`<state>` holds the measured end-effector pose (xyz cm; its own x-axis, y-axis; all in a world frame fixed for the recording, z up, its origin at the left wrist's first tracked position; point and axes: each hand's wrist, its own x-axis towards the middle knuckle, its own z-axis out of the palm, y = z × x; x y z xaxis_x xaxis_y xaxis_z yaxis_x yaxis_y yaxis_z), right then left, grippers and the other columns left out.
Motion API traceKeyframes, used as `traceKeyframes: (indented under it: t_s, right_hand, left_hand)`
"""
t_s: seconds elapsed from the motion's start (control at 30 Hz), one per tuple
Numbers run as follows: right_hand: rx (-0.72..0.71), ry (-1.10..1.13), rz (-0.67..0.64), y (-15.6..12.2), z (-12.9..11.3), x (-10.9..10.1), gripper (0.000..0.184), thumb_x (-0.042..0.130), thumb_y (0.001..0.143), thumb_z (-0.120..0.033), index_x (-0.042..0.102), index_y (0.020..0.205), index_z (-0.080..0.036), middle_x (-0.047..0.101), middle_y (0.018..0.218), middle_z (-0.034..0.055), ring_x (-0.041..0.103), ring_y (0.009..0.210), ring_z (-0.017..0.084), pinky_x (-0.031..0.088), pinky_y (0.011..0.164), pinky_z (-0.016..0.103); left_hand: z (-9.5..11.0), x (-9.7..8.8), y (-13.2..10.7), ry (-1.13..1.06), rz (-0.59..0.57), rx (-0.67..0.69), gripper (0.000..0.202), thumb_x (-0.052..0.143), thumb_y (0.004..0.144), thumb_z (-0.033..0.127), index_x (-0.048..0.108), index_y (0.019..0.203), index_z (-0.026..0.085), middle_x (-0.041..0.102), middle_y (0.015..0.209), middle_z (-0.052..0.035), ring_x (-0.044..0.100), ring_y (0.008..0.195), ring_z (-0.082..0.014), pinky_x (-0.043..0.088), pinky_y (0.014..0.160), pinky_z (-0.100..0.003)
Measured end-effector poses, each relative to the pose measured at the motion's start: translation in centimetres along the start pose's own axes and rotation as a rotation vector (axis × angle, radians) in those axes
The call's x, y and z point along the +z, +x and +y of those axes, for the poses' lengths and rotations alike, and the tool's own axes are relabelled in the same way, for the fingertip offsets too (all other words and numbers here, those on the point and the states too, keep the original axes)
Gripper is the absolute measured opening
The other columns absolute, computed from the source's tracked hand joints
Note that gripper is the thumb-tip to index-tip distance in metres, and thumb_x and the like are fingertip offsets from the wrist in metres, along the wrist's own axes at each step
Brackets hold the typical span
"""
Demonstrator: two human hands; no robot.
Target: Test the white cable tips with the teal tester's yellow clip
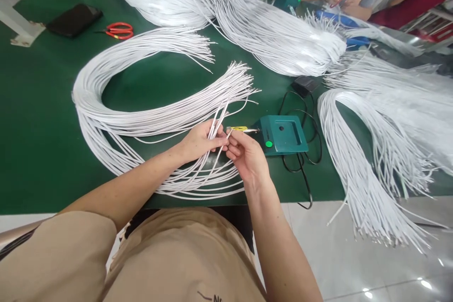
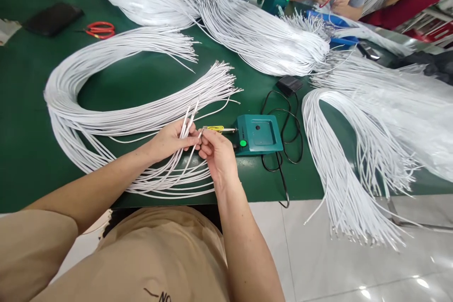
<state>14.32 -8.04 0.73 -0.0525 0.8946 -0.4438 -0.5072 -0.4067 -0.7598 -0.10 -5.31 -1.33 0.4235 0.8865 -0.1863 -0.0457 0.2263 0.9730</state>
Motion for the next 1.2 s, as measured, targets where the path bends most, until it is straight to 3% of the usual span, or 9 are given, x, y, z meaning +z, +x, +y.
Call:
traceKeyframes:
  t_s: [0.2, 0.3, 0.43, 0.63, 0.8, 0.9, 1.0, 1.13, 1.2]
  right_hand:
    - [-0.052, -0.173, 0.011, 0.6, -1.0, 0.6, 0.03, 0.07, 0.073, -0.044, 0.063, 0.074, -0.015, 0.034, 0.049, -0.009, 0.029, 0.04, 0.004, 0.025, 0.038, 0.019]
    - [-0.056, -0.269, 0.001, 0.7, -1.4, 0.9, 0.033, 0.072, 0.071, -0.046, 0.059, 0.066, -0.016, 0.032, 0.048, -0.0085, 0.035, 0.04, 0.006, 0.026, 0.038, 0.02]
    - [0.0, -0.212, -0.02, 0.7, -1.3, 0.8, 0.039, 0.075, 0.068, -0.048, 0.053, 0.059, -0.017, 0.036, 0.049, -0.0073, 0.039, 0.043, 0.006, 0.031, 0.042, 0.021]
    - [-0.02, -0.083, -0.06, 0.2, -0.6, 0.1, 0.033, 0.079, 0.066, -0.043, 0.058, 0.065, -0.017, 0.042, 0.057, -0.0067, 0.036, 0.049, 0.006, 0.038, 0.05, 0.021]
    - [-0.131, -0.204, 0.05, -0.2, -0.6, 0.1, 0.03, 0.073, 0.071, -0.045, 0.064, 0.072, -0.017, 0.052, 0.063, -0.0036, 0.042, 0.052, 0.007, 0.041, 0.054, 0.024]
    - [-0.217, -0.375, 0.112, -0.3, -0.5, 0.3, 0.027, 0.072, 0.072, -0.041, 0.068, 0.078, -0.016, 0.059, 0.068, -0.0011, 0.049, 0.058, 0.009, 0.044, 0.06, 0.025]
    - [-0.347, -0.619, 0.18, -0.4, 0.0, 0.4, 0.021, 0.067, 0.077, -0.037, 0.067, 0.082, -0.016, 0.064, 0.074, 0.0012, 0.055, 0.065, 0.013, 0.046, 0.067, 0.028]
    - [-0.734, -1.242, 0.276, -0.3, 0.9, 0.0, 0.024, 0.045, 0.092, -0.027, 0.061, 0.077, -0.017, 0.062, 0.08, 0.0068, 0.054, 0.077, 0.018, 0.043, 0.075, 0.032]
    - [-0.882, -1.565, 0.227, -0.2, 0.8, -0.4, 0.032, 0.036, 0.095, -0.023, 0.06, 0.076, -0.017, 0.06, 0.081, 0.0091, 0.052, 0.081, 0.02, 0.041, 0.078, 0.033]
  left_hand:
    - [0.2, 0.1, -0.2, 0.04, -0.05, 0.055, 0.02, 0.061, 0.077, 0.016, 0.042, 0.083, 0.018, 0.062, 0.076, 0.0011, 0.065, 0.066, -0.0108, 0.044, 0.051, -0.019]
    - [0.5, 0.2, -0.4, 0.053, -0.068, 0.078, 0.019, 0.06, 0.077, 0.014, 0.042, 0.082, 0.017, 0.064, 0.076, 0.0003, 0.066, 0.065, -0.0107, 0.045, 0.053, -0.019]
    - [0.6, 0.1, -0.4, 0.085, -0.048, 0.112, 0.017, 0.06, 0.077, 0.014, 0.044, 0.082, 0.017, 0.062, 0.077, 0.0012, 0.063, 0.064, -0.0091, 0.046, 0.055, -0.02]
    - [0.5, -0.1, -0.3, 0.128, 0.022, 0.114, 0.015, 0.061, 0.077, 0.018, 0.048, 0.083, 0.017, 0.058, 0.078, 0.0021, 0.056, 0.057, -0.0058, 0.046, 0.057, -0.021]
    - [0.6, -0.2, -0.3, 0.037, -0.047, 0.133, 0.033, 0.061, 0.078, 0.017, 0.05, 0.109, 0.018, 0.06, 0.078, 0.0015, 0.063, 0.068, -0.0111, 0.047, 0.059, -0.021]
    - [0.5, -0.3, -0.3, 0.046, -0.078, 0.126, 0.043, 0.061, 0.08, 0.018, 0.051, 0.122, 0.019, 0.059, 0.075, 0.0019, 0.061, 0.067, -0.0107, 0.047, 0.059, -0.021]
    - [0.5, -0.3, -0.2, -0.037, -0.09, 0.067, 0.039, 0.062, 0.079, 0.019, 0.056, 0.117, 0.017, 0.056, 0.072, 0.0029, 0.057, 0.059, -0.0076, 0.045, 0.056, -0.02]
    - [0.4, -0.2, -0.1, -0.303, -0.081, -0.104, 0.04, 0.068, 0.074, 0.018, 0.056, 0.112, 0.016, 0.057, 0.071, 0.0025, 0.059, 0.061, -0.0078, 0.042, 0.052, -0.017]
    - [0.3, -0.2, 0.0, -0.363, -0.073, -0.161, 0.04, 0.069, 0.072, 0.017, 0.056, 0.11, 0.015, 0.058, 0.071, 0.0021, 0.061, 0.063, -0.0085, 0.039, 0.049, -0.016]
